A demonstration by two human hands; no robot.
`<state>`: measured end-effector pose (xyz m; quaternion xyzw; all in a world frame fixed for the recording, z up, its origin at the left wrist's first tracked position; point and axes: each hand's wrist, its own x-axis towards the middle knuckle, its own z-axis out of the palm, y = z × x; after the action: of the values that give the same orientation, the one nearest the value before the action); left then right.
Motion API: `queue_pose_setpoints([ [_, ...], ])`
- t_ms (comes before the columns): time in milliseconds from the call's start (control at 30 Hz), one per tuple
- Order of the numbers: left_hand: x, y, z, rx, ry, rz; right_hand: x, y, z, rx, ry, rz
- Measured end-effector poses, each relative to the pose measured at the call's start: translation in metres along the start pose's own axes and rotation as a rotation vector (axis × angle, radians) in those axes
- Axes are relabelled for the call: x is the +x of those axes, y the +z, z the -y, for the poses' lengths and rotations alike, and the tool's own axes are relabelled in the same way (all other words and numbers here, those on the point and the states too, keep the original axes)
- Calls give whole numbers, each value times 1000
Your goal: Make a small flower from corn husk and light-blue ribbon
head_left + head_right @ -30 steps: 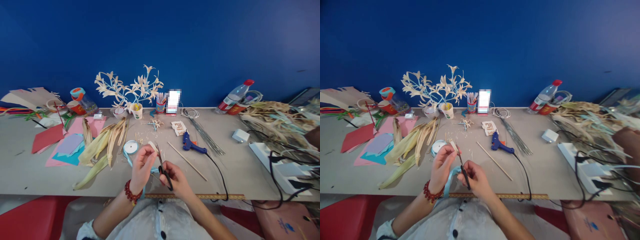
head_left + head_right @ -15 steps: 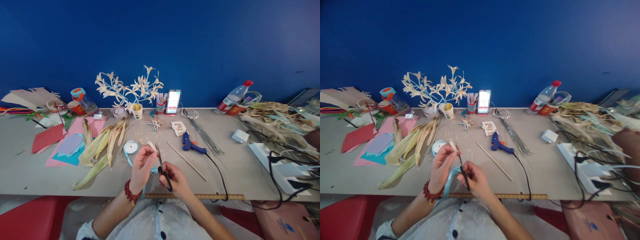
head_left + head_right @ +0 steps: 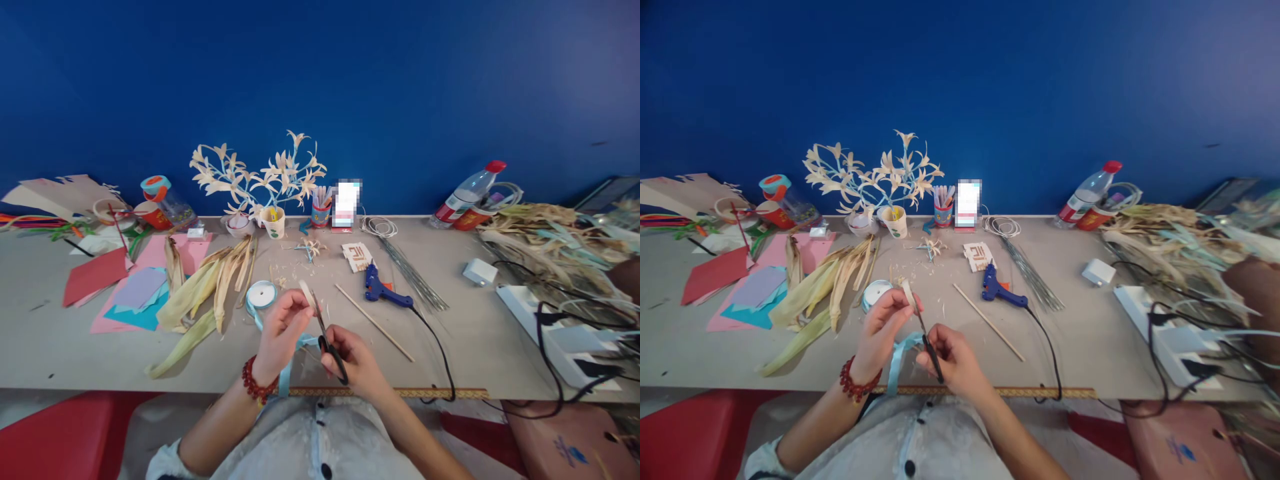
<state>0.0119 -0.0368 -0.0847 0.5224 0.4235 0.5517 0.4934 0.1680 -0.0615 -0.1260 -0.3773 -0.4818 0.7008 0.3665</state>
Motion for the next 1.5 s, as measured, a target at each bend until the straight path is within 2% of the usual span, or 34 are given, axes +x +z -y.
queue_pose_setpoints([
  [233,3,-3,-4,30,-4,60,-2,-4,-3,-13,11,12],
  [633,3,-5,-2,51,-34,67,-1,-3,-1,-15,32,-11],
  [900,6,-6,-4,86,42,6,0,-3,-1,-61,13,-6],
  [1200,6,-9,-2,218,159,9,-1,-3,-4,7,42,4],
  [1500,8,-11,-4,162,64,47,-1,-3,-7,-3,22,-6],
])
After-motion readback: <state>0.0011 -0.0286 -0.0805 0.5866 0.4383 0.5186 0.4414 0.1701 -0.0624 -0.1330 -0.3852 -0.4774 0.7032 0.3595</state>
